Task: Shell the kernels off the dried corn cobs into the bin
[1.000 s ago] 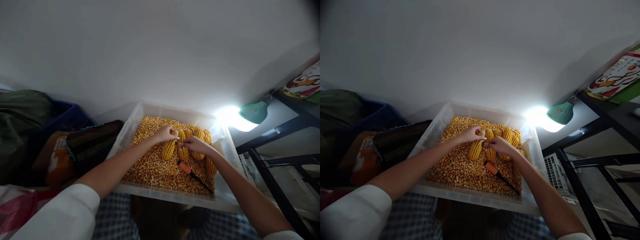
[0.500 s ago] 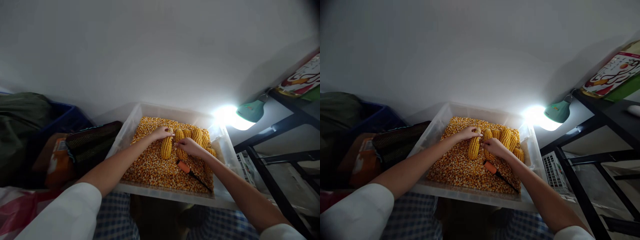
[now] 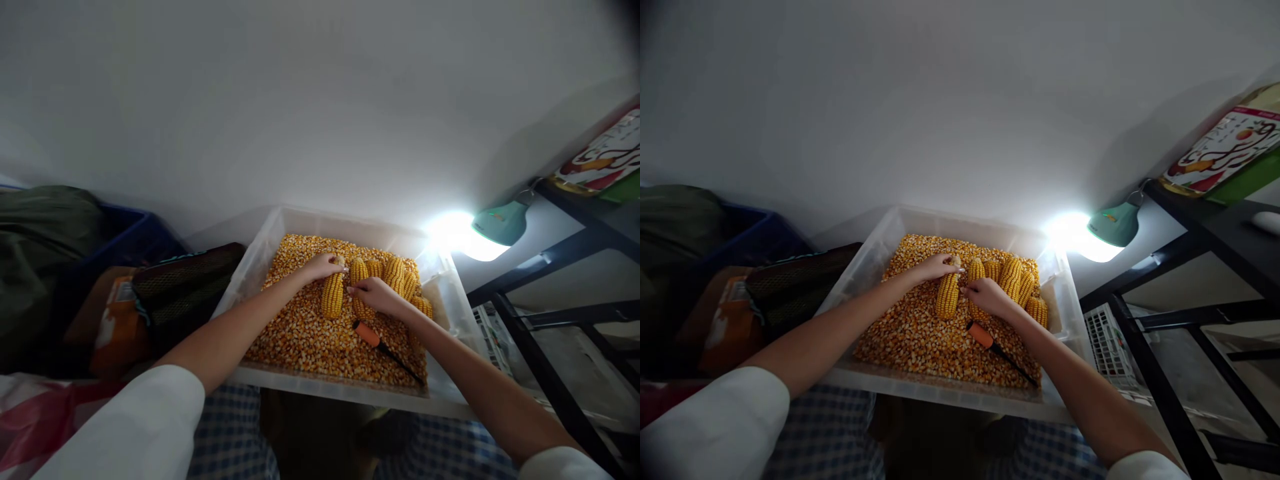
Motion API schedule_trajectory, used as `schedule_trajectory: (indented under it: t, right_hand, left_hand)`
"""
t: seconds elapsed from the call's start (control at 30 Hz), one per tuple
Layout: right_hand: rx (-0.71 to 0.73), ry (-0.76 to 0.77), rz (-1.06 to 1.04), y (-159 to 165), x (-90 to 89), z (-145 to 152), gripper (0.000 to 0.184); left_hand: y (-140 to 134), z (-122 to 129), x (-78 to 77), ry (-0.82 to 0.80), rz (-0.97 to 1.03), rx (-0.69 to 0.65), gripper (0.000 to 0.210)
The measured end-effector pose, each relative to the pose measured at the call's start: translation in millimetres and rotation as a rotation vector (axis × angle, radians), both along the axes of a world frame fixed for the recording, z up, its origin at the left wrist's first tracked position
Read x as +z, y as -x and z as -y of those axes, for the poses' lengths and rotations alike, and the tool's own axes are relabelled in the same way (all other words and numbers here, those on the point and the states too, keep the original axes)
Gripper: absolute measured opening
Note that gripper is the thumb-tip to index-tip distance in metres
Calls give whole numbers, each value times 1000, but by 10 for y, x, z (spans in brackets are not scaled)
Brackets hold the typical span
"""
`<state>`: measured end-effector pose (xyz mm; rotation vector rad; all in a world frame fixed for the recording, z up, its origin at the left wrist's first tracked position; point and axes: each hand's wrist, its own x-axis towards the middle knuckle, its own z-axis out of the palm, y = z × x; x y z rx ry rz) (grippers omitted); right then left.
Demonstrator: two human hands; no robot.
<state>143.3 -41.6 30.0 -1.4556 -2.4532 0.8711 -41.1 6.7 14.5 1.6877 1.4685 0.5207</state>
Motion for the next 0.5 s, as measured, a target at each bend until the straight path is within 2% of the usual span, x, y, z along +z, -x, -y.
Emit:
schedule_trajectory:
  t: [0.5]
  right_hand:
    - [-5,-22,4,15,-1,6,41]
  left_hand:
    - [-8,8,58,-52,-124,-41,48]
